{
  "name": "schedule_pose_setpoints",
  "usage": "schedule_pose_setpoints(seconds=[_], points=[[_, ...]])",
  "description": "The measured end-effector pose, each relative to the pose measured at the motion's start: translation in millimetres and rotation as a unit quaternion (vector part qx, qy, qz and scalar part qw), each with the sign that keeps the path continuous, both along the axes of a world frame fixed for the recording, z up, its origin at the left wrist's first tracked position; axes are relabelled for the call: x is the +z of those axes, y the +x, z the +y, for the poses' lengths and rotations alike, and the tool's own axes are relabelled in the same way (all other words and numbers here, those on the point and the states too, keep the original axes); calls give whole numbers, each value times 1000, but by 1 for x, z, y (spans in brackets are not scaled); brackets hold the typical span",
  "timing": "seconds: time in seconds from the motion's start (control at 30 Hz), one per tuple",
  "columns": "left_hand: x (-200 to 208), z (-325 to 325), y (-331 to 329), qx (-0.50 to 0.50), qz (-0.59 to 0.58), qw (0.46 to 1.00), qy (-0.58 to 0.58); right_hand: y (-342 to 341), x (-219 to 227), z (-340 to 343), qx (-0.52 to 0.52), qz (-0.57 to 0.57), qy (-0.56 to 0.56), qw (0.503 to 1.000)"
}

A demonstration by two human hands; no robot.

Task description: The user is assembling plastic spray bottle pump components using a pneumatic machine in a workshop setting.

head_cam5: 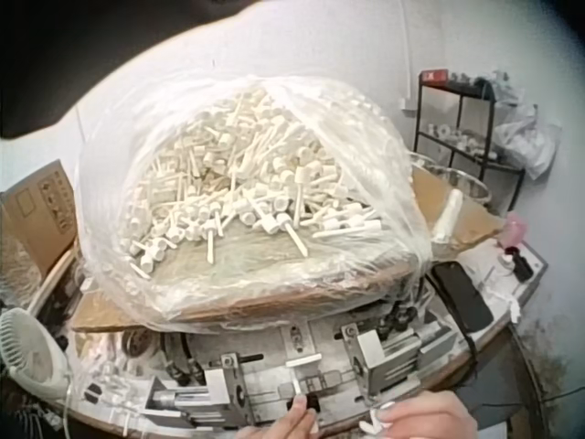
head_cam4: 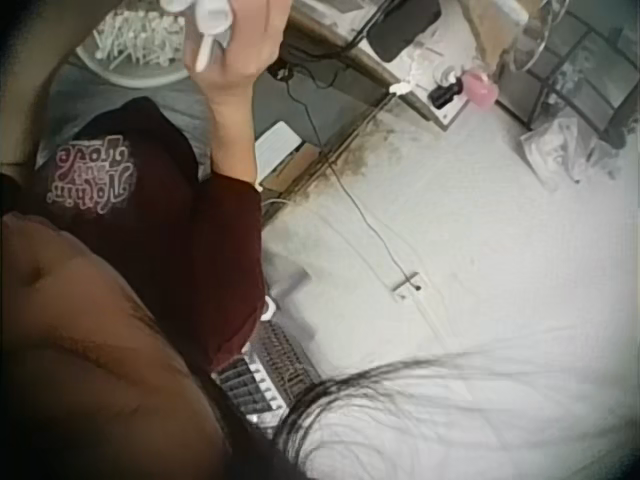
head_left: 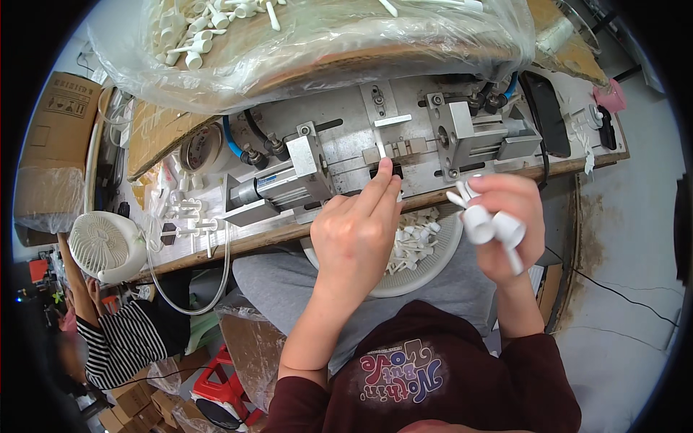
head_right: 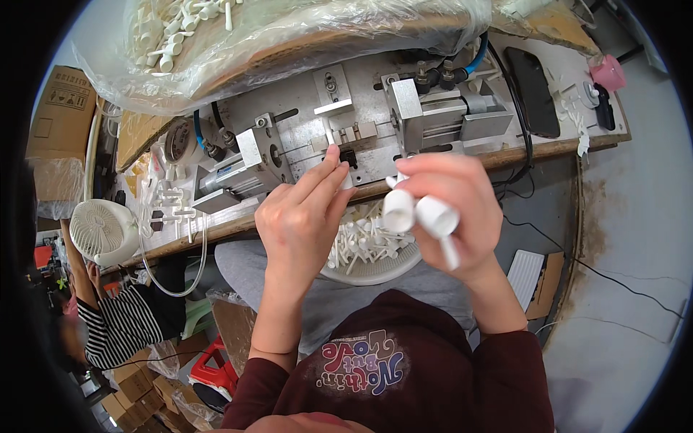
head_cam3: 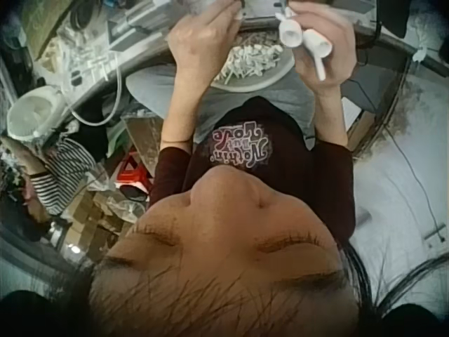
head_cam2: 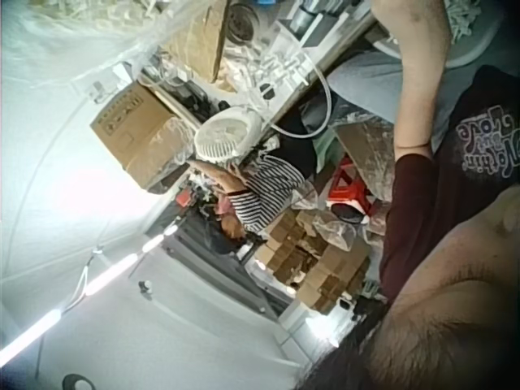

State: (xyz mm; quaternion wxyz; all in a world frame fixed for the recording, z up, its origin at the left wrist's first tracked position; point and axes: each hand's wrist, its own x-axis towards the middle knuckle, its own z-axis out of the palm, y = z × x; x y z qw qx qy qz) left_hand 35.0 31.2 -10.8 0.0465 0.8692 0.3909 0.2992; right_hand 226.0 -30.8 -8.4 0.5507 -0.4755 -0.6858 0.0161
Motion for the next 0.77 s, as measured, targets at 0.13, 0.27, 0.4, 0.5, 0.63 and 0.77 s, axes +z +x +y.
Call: schedule_pose_setpoints(seconds=[0.13,0.27,0.4,0.5,0.63,0.77], points=[[-1,2,-5,-32,-47,997,-50,0,-10,2,-23,-92,67,993],[12,-8,-16,-118,-276,885,-357,0,-13,0,-42,-166,91,981],[23,-21,-15,-158,-336,829,-418,-13,-10,-3,-30,-223,96,969],[18,-19,-19,-130,-332,873,-333,-11,-7,2,-29,-217,98,971],[7,-12,-18,-24,-139,988,-67,-5,-17,8,-26,-144,107,983],[-6,-4,-9,-29,-28,999,-10,-6,-17,1,-21,-130,65,989]])
